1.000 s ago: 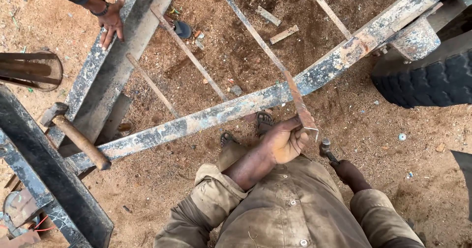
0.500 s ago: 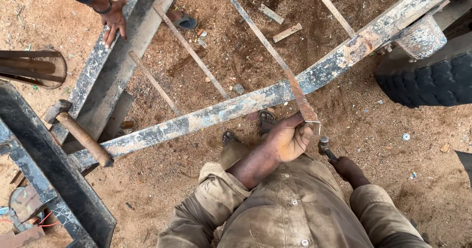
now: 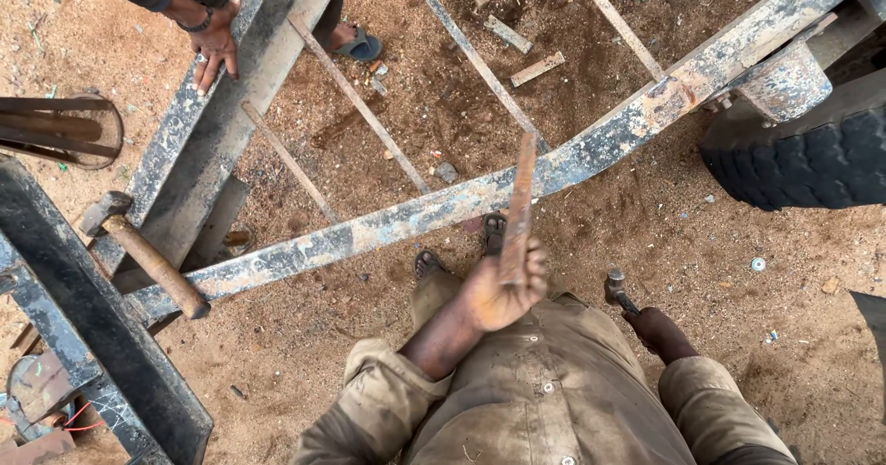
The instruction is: Using a hammer to adjust or straighten metal components on a vehicle frame.
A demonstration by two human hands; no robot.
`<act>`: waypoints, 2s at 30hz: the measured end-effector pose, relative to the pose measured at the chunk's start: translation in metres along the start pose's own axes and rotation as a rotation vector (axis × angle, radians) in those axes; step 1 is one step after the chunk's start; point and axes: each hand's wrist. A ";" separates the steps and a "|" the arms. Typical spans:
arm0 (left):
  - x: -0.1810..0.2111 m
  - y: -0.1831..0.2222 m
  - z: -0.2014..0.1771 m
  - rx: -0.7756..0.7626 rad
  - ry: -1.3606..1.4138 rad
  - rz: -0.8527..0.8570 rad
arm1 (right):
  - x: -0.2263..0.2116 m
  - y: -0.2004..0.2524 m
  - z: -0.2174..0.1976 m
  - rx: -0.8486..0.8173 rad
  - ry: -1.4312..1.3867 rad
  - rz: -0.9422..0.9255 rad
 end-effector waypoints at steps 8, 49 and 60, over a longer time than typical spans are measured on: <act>0.088 0.136 -0.127 0.459 -0.217 0.094 | -0.028 0.009 -0.017 -0.030 0.190 -0.025; 0.145 0.026 -0.099 0.695 -3.188 0.060 | -0.261 0.218 -0.041 0.380 0.135 -0.355; 0.148 0.029 -0.103 0.651 -3.340 0.104 | -0.291 0.195 -0.044 0.488 0.326 -0.446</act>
Point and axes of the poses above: each hand's wrist, its own y-axis away from the middle knuckle, its own z-axis out of the palm, x = y × z, and after that the axes turned 14 degrees about -x, right-handed
